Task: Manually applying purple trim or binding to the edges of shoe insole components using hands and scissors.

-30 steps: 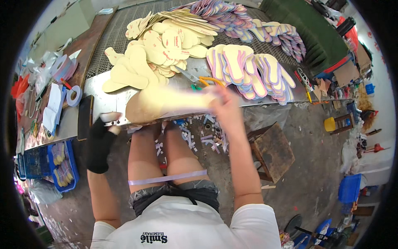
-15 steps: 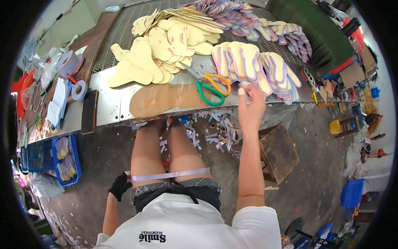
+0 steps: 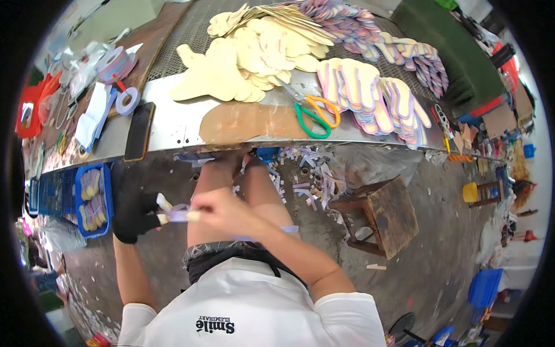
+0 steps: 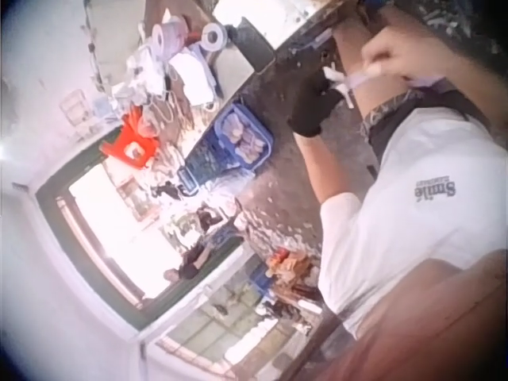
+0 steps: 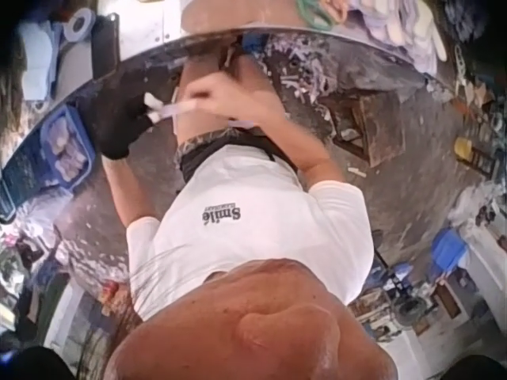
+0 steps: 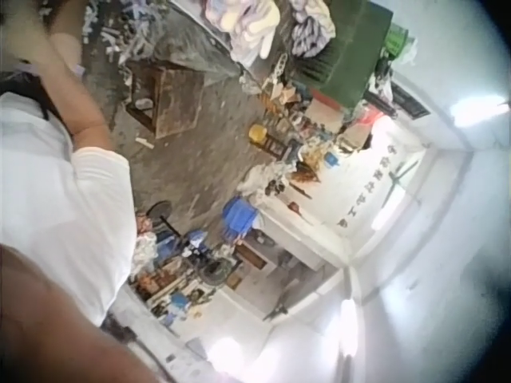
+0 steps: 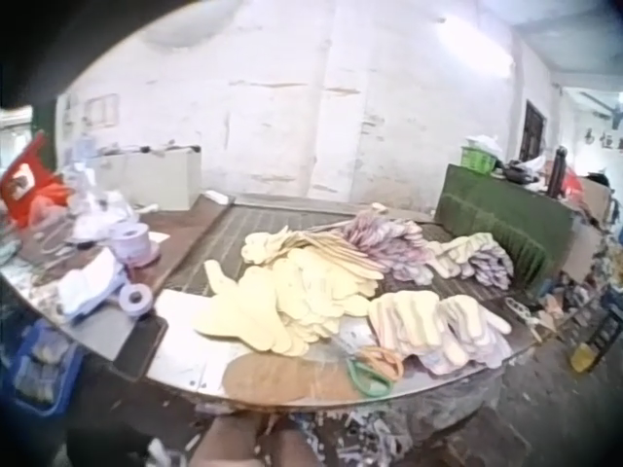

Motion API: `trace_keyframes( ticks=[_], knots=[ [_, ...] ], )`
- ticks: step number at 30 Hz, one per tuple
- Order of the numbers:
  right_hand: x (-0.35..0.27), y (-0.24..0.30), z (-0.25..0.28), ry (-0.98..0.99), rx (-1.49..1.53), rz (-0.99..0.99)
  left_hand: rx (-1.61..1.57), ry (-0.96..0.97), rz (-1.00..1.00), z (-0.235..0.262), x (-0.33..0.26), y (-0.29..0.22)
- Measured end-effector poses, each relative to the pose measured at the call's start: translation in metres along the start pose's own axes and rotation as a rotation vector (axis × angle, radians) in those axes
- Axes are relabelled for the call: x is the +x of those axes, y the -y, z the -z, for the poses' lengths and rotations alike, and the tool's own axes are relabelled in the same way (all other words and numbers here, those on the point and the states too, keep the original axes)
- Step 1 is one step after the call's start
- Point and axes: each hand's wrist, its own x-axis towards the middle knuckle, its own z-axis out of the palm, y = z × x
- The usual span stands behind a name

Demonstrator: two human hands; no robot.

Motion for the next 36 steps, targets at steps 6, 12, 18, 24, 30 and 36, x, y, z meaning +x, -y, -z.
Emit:
trace_keyframes(
  ticks=[6, 12, 18, 24, 30, 36],
  knots=[
    [-0.044, -0.021, 0.077, -0.534, 0.504, 0.021, -0.206, -0.146, 0.037, 0.053, -0.031, 0.087],
    [-0.062, -0.05, 0.082, -0.575, 0.74, 0.078, -0.155, -0.393, -0.021, 0.104, -0.073, 0.131],
    [-0.056, -0.072, 0.068, -0.216, -0.897, -0.026, -0.102, -0.325, -0.092, 0.092, -0.07, 0.08],
    [0.04, -0.012, -0.027, -0.038, -0.02, 0.134, 0.192, -0.112, -0.292, 0.022, 0.003, 0.002],
    [0.012, -0.009, 0.011, -0.21, 0.122, 0.026, 0.086, -0.055, -0.053, 0.057, -0.009, 0.018],
    [-0.017, -0.042, 0.043, -0.346, 0.167, -0.009, 0.06, -0.242, -0.1, 0.091, -0.031, 0.044]
  ],
)
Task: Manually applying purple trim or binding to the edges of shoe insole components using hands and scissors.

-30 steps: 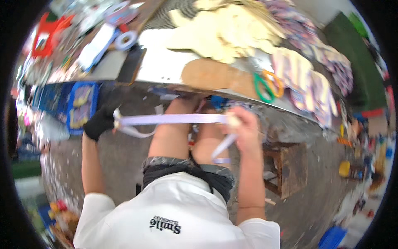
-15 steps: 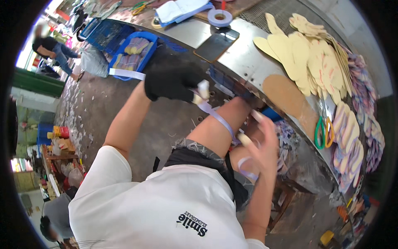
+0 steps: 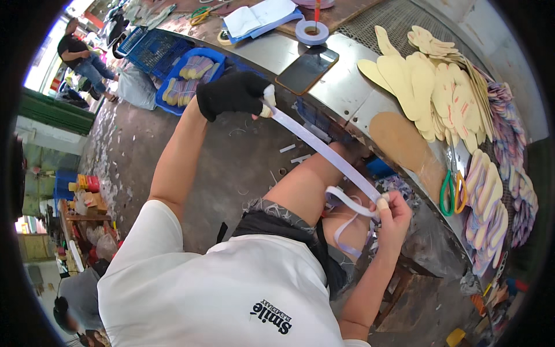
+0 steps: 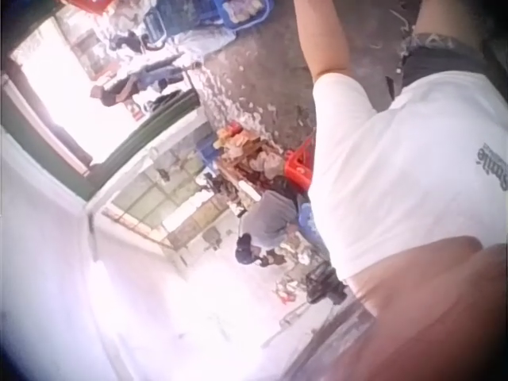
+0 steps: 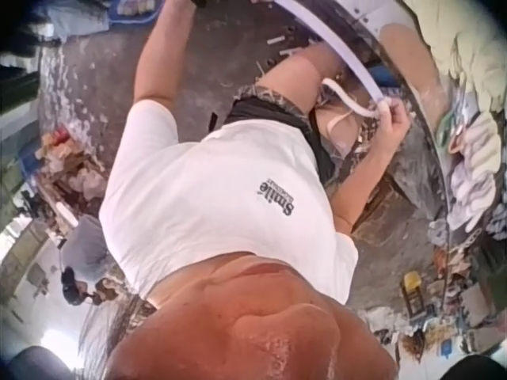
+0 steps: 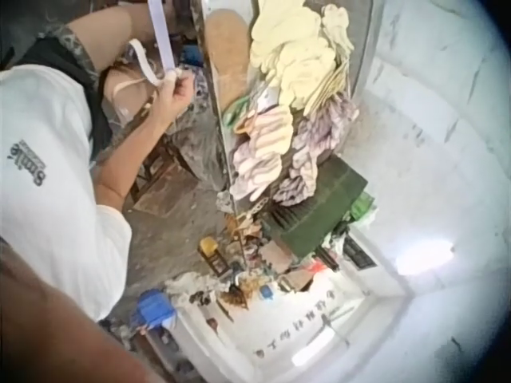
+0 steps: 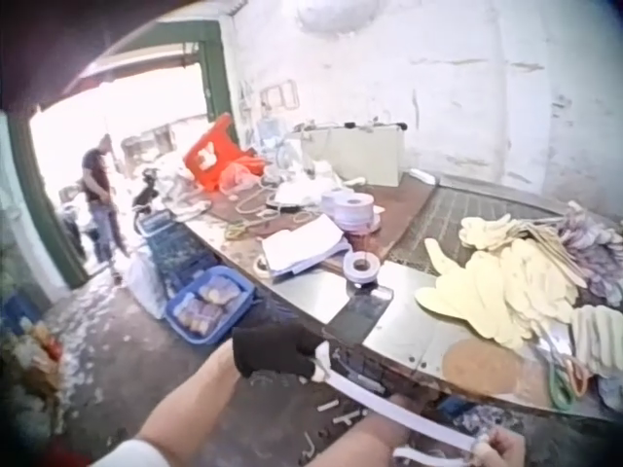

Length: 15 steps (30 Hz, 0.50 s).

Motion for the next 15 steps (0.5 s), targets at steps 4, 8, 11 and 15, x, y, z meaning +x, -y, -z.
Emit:
trace_keyframes(
  ticks=[4, 8, 11, 15],
  knots=[
    [-0.014, -0.023, 0.014, -0.109, -0.035, -0.099, -0.004, -0.13, 0.027, 0.014, -0.01, 0.015],
    [-0.035, -0.051, 0.025, -0.075, -0.265, -0.131, -0.173, -0.291, -0.101, -0.006, 0.004, 0.011],
    [-0.021, -0.024, 0.004, 0.059, -0.903, 0.43, -0.682, -0.34, -0.269, -0.052, 0.027, 0.013],
    [0.019, 0.025, 0.042, -0.517, -0.764, 0.208, -0.856, -0.364, -0.278, -0.107, 0.025, -0.006]
  ],
)
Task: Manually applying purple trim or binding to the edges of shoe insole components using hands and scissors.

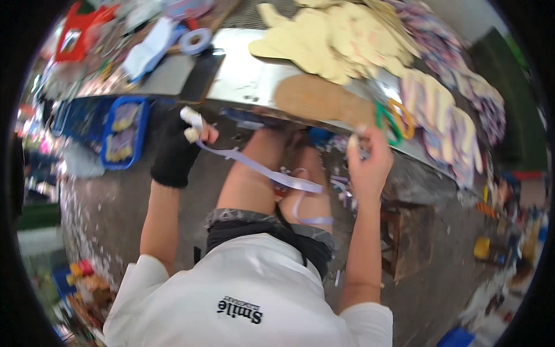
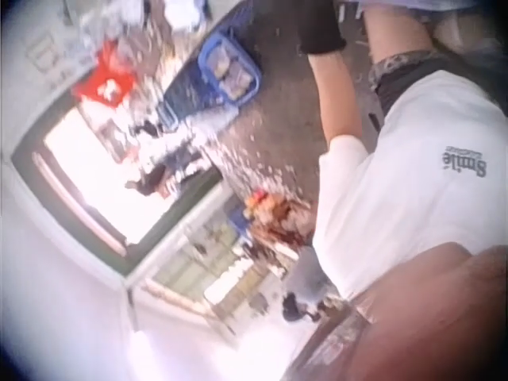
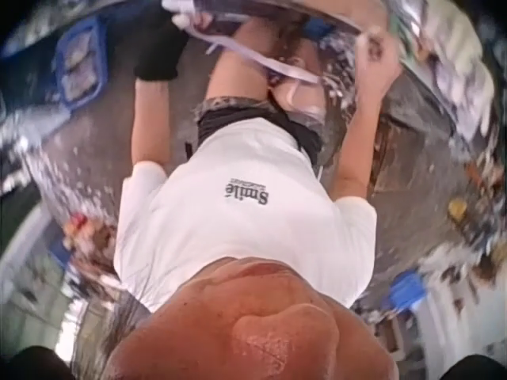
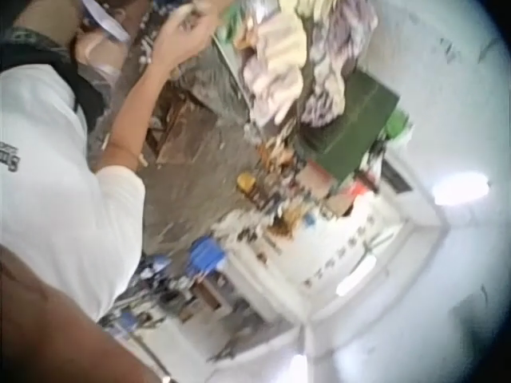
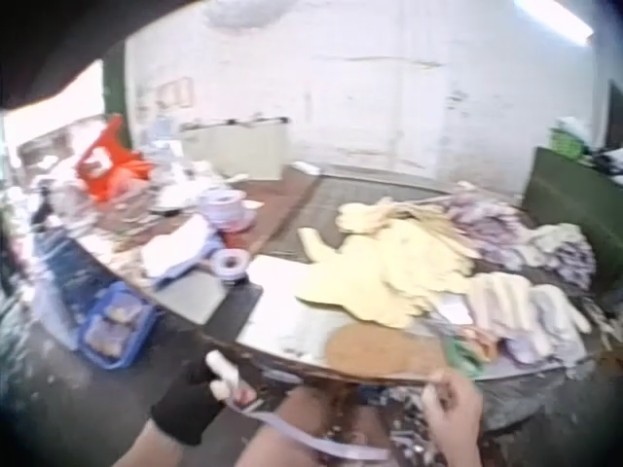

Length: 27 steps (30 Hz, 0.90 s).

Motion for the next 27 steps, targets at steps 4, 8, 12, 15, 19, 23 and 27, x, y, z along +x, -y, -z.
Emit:
trace_keyframes(
  ticks=[4, 8, 12, 15, 19, 23, 27],
  knots=[
    [0.061, -0.039, 0.053, -0.213, -0.489, 0.167, 0.1, 0.131, 0.233, -0.039, -0.01, 0.033],
    [0.081, -0.072, 0.046, 0.014, -0.727, 0.037, -0.03, 0.075, 0.396, -0.066, -0.009, 0.049],
    [0.056, -0.066, 0.056, 0.008, -0.337, 0.006, -0.027, 0.083, 0.331, -0.064, 0.0, 0.064],
    [0.005, -0.024, 0.046, 0.259, 0.189, -0.165, -0.038, 0.125, 0.424, -0.056, 0.007, 0.072],
    [-0.053, -0.017, 0.025, 0.607, 0.184, -0.235, -0.028, 0.096, 0.518, -0.053, 0.012, 0.074],
    [-0.063, -0.016, 0.014, 0.661, 0.132, -0.238, -0.018, 0.112, 0.605, -0.05, 0.012, 0.083],
    [-0.06, -0.01, 0.003, 0.642, 0.053, -0.158, 0.001, 0.135, 0.624, -0.051, 0.008, 0.093]
  ],
)
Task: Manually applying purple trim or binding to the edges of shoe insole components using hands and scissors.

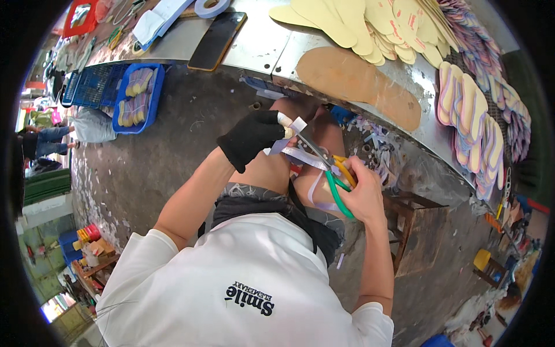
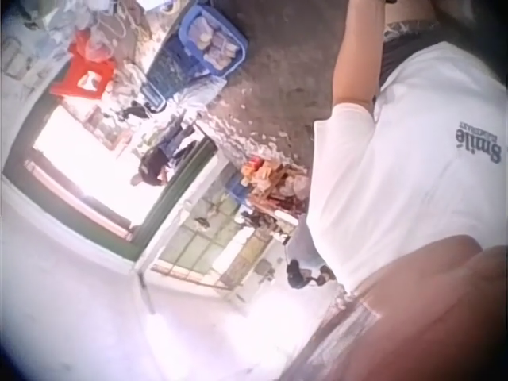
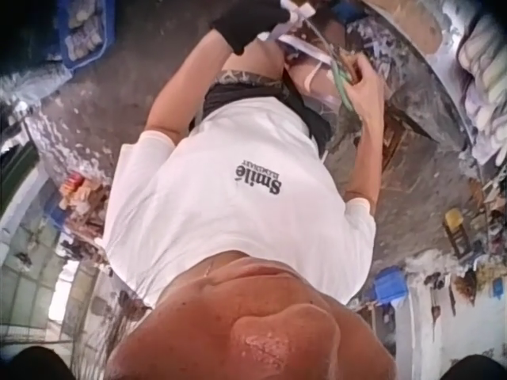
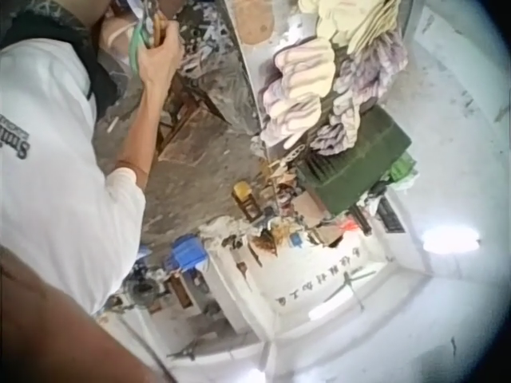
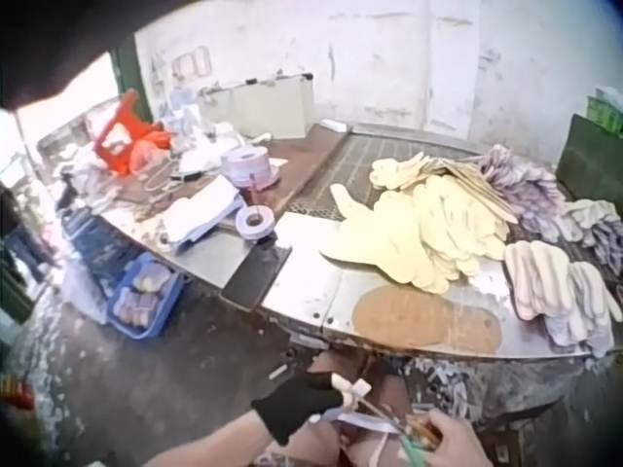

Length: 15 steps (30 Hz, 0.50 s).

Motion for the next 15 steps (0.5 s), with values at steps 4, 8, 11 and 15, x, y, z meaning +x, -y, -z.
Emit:
trace_keyframes(
  ticks=[4, 8, 11, 15],
  knots=[
    [0.001, -0.005, 0.002, 0.028, -0.038, 0.015, -0.041, 0.024, 0.024, -0.004, -0.001, -0.001],
    [-0.006, -0.021, 0.014, 0.071, 0.011, -0.097, 0.031, 0.045, 0.017, -0.007, -0.001, -0.005],
    [-0.002, -0.016, 0.038, -0.179, 0.17, -0.071, 0.11, 0.055, -0.088, -0.002, 0.004, 0.005],
    [0.024, -0.022, 0.099, -0.508, -0.188, -0.201, 0.11, 0.141, -0.188, -0.01, 0.004, 0.007]
  ],
)
